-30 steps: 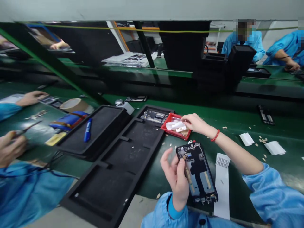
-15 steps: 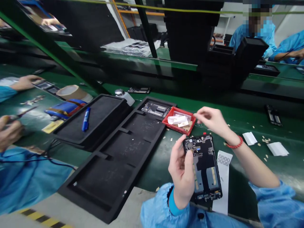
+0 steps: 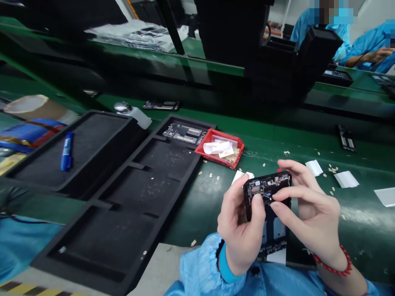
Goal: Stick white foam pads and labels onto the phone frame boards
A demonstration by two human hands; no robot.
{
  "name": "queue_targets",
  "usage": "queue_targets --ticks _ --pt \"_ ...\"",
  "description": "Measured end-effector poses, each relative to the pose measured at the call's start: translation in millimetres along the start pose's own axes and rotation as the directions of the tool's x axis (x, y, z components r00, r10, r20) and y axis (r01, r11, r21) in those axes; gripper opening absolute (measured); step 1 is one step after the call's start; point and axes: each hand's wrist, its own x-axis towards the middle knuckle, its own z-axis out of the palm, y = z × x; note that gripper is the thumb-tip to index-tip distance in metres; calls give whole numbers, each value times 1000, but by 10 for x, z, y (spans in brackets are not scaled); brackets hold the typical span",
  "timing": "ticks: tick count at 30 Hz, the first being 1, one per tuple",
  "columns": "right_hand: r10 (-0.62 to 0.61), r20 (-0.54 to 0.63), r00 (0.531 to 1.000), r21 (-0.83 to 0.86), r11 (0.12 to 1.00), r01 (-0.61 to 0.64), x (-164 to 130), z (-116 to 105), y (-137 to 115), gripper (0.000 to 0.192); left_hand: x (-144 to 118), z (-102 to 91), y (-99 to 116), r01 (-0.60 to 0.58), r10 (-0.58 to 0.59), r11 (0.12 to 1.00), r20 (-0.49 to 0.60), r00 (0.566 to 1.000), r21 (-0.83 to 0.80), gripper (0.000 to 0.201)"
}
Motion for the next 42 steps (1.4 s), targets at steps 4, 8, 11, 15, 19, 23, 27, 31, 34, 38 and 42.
queue_targets --ticks 4,8,11,15,19,23,27,31,34,38,42 --pt "-27 -23 999 -1 1000 27 14 8 -36 16 -16 21 35 -30 31 999 -24 999 21 35" --pt "-16 -69 997 7 1000 17 5 39 -81 17 -16 29 80 -69 72 996 -52 996 51 35" --pt "-12 -123 992 34 999 16 -2 73 -107 19 -19 29 107 -92 95 995 -69 993 47 39" --pt "0 -190 982 64 998 12 -14 129 -124 21 -25 38 125 -96 101 994 -96 990 57 42" --pt "44 -217 975 107 994 -21 -32 165 -134 21 -40 43 137 -92 99 994 -108 989 64 41" --pt "92 -204 975 132 989 -65 -38 167 -155 20 -59 46 163 -88 97 993 -112 989 82 45" --pt "83 -207 975 128 990 -57 -33 169 -174 20 -39 64 199 -88 103 990 -143 984 112 45" --pt "78 -203 976 131 990 -51 -42 179 -183 20 -10 74 222 -89 99 992 -129 987 84 49" --pt "69 -209 975 122 992 -44 -44 192 -186 21 -3 78 230 -83 95 992 -135 986 90 53" --pt "42 -233 972 93 995 -21 -44 200 -177 22 9 83 234 -71 88 990 -140 986 124 54" --pt "11 -219 976 83 997 7 -74 181 -145 25 30 90 234 -74 92 990 -155 984 117 54"
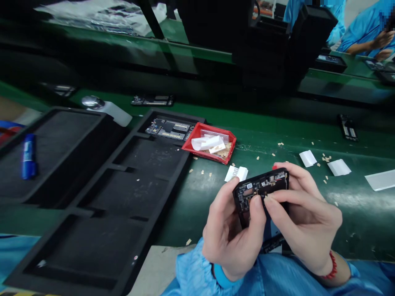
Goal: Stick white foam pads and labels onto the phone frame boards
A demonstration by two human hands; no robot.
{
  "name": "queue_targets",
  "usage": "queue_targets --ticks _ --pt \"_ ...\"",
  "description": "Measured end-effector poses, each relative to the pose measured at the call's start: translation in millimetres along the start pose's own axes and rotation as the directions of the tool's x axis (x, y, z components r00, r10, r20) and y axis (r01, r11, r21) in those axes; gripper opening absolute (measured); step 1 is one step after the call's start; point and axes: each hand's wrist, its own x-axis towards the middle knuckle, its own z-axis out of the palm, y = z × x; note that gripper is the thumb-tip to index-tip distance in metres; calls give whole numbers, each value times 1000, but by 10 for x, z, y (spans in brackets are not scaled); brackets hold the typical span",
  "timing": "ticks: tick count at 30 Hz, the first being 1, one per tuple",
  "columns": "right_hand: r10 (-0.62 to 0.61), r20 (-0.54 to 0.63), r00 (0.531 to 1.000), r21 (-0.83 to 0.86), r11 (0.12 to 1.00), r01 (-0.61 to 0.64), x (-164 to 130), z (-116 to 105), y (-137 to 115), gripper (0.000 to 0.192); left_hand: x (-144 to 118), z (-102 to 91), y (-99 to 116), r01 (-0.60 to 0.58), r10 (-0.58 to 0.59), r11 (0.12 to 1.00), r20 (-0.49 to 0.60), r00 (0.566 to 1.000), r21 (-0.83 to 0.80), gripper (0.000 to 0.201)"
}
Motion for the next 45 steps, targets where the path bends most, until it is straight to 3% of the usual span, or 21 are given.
queue_targets --ticks 5,11,20,22,23,24,26,28,30,32,34,37,38,45 --pt "-24 10 1000 25 999 24 -29 -36 40 34 8 24 9 -7 7 1000 -11 1000 9 50" --pt "-20 9 1000 20 1000 20 -30 -40 59 30 10 39 6 -27 29 999 -38 999 39 44" --pt "136 -18 990 30 990 -136 55 -11 27 22 -12 32 27 27 -25 998 -44 999 50 44" --pt "160 -2 987 85 984 -159 72 -19 67 21 11 -8 -45 111 -110 993 36 993 -38 35" --pt "176 10 984 125 977 -175 79 -20 102 20 23 -36 -97 184 -170 977 129 977 -106 30" --pt "196 19 980 164 967 -197 87 -17 146 19 33 -66 -155 285 -230 942 278 933 -179 28" --pt "245 18 969 220 945 -243 105 5 260 17 39 -121 -271 488 -306 843 542 782 -228 40" --pt "279 1 960 239 932 -271 132 41 391 15 29 -152 -362 562 -345 799 603 719 -214 58" --pt "282 -10 959 223 936 -273 174 71 511 12 23 -159 -409 539 -364 820 552 751 -193 73" --pt "242 -51 969 167 959 -230 232 79 597 12 40 -149 -412 451 -333 885 523 785 -113 53" --pt "149 -139 979 62 988 -142 297 65 640 11 74 -129 -379 373 -303 928 582 754 -1 16" --pt "-22 -246 969 -108 994 -5 374 33 655 9 109 -80 -306 407 -340 911 689 640 72 17" --pt "-65 -265 962 -151 988 25 387 27 657 9 109 -59 -288 438 -359 896 694 624 69 14" --pt "-182 -256 950 -262 958 113 337 62 667 11 46 46 -332 506 -440 858 633 637 87 16"
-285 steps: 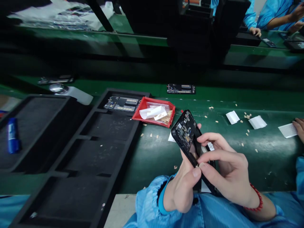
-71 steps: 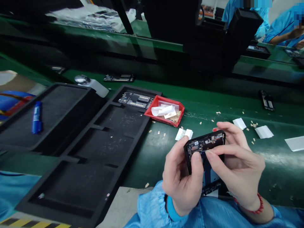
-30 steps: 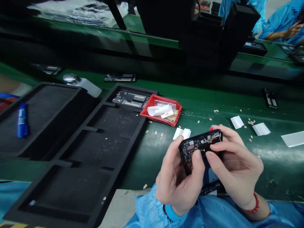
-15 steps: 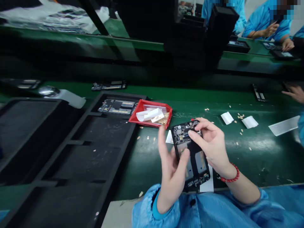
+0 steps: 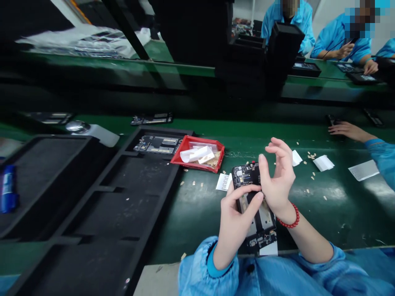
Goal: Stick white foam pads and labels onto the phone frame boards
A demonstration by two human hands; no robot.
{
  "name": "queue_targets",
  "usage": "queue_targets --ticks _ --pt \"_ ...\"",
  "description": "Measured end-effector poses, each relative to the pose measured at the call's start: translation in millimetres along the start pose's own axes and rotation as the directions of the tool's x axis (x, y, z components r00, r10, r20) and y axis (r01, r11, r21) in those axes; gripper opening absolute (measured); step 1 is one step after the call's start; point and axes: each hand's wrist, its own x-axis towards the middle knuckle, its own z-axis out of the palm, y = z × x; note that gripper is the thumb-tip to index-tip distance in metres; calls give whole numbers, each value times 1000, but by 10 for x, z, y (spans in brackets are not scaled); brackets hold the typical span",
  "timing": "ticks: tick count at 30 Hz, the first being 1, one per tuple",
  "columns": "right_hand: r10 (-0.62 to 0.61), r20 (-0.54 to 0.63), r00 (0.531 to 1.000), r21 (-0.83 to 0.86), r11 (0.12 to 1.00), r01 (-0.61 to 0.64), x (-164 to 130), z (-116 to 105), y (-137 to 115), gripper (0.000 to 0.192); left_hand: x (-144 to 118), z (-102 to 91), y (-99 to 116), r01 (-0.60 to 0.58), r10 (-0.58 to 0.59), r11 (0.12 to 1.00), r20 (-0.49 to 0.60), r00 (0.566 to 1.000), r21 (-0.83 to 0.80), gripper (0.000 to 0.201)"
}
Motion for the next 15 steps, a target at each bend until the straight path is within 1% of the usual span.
queue_targets --ticks 5,9,11,13,14,15 --pt "-43 19 999 -41 998 44 -10 -7 -2 13 15 -21 -35 -2 3 1000 -13 1000 21 16" --pt "-172 38 984 -149 973 176 40 -43 40 17 27 -22 -29 11 -11 1000 -16 1000 7 15" --pt "-200 63 978 -174 962 208 82 -93 57 18 43 -26 -21 32 -33 999 -20 999 -32 15" --pt "-161 124 979 -129 976 177 144 -188 54 16 66 -42 -7 84 -85 993 -11 996 -86 16" --pt "-133 192 972 -87 985 152 184 -254 43 14 81 -56 2 116 -117 987 2 993 -110 16" --pt "-113 292 950 -40 991 130 233 -329 27 11 96 -74 13 148 -146 981 26 989 -127 17"
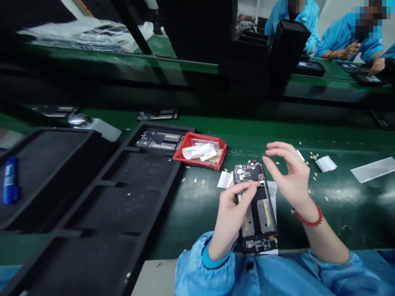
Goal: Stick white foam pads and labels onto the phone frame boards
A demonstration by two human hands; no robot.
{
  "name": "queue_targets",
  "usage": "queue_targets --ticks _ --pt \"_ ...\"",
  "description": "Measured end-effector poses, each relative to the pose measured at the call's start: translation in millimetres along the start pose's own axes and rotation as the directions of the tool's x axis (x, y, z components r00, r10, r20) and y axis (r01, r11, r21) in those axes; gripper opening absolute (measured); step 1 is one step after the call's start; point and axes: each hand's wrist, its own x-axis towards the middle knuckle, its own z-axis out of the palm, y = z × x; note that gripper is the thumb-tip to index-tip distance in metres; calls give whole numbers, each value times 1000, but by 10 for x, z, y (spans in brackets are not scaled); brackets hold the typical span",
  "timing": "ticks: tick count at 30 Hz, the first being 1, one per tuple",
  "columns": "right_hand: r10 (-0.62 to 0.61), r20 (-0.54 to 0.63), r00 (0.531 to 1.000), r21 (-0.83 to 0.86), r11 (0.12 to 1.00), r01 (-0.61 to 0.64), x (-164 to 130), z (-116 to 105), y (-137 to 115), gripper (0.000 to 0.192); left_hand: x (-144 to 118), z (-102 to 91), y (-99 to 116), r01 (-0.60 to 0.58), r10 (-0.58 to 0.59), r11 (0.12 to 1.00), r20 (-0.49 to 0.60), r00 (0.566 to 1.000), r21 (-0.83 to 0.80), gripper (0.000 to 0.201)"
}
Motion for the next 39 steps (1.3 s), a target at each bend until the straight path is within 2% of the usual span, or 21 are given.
queue_targets --ticks 1,2,4,5,7,10,14,19,22,25,26,27,28,30,31,32,33,35,37,39 --pt "-8 134 991 45 999 2 32 -95 -10 9 13 -20 17 26 -25 1000 26 999 -7 17" --pt "-33 279 960 78 997 11 69 -190 -21 7 25 -41 36 43 -43 999 55 998 -2 17" --pt "-95 535 840 108 993 43 154 -359 -44 7 44 -82 74 50 -52 998 107 993 24 16" --pt "-120 624 772 110 992 65 199 -421 -53 9 49 -99 92 47 -52 998 131 990 39 16" --pt "-160 729 665 94 986 135 279 -490 -65 12 50 -121 122 40 -50 997 170 984 58 17" --pt "-236 787 570 52 946 319 369 -486 -85 17 33 -125 145 59 -71 996 212 975 63 18" --pt "-334 823 458 49 847 530 438 -436 -151 23 4 -109 129 99 -98 995 186 978 2 16" --pt "-351 871 344 30 736 676 431 -413 -224 36 -9 -115 56 124 -122 992 123 985 -13 15" --pt "-347 887 305 33 706 707 419 -405 -222 41 -2 -126 19 119 -121 993 92 988 23 16" --pt "-332 897 294 57 744 666 444 -418 -203 32 15 -132 24 112 -111 994 128 986 -2 17" --pt "-326 895 303 70 776 627 455 -428 -198 27 21 -132 33 109 -103 993 148 984 -35 18" --pt "-321 886 335 84 821 565 459 -438 -193 23 26 -131 43 117 -102 990 167 981 -81 21" --pt "-310 861 404 94 876 473 453 -446 -190 19 30 -128 51 138 -112 980 178 978 -142 27" --pt "-207 761 615 116 976 185 393 -447 -189 13 34 -117 55 196 -154 932 154 976 -304 51" --pt "-101 701 706 146 989 -4 335 -436 -190 12 35 -109 51 223 -190 893 122 974 -390 65" --pt "22 652 758 193 962 -194 261 -418 -193 11 35 -98 43 244 -232 849 84 969 -469 77" --pt "138 623 770 247 899 -362 175 -393 -197 9 37 -86 33 255 -273 807 47 961 -533 83" --pt "290 621 728 351 728 -589 -6 -327 -212 8 43 -56 15 284 -338 744 27 941 -605 74" --pt "365 602 710 435 596 -675 -157 -259 -239 10 52 -20 11 355 -398 682 82 914 -639 48" --pt "432 557 709 484 526 -700 -246 -206 -270 11 59 18 25 443 -467 593 161 870 -673 28"
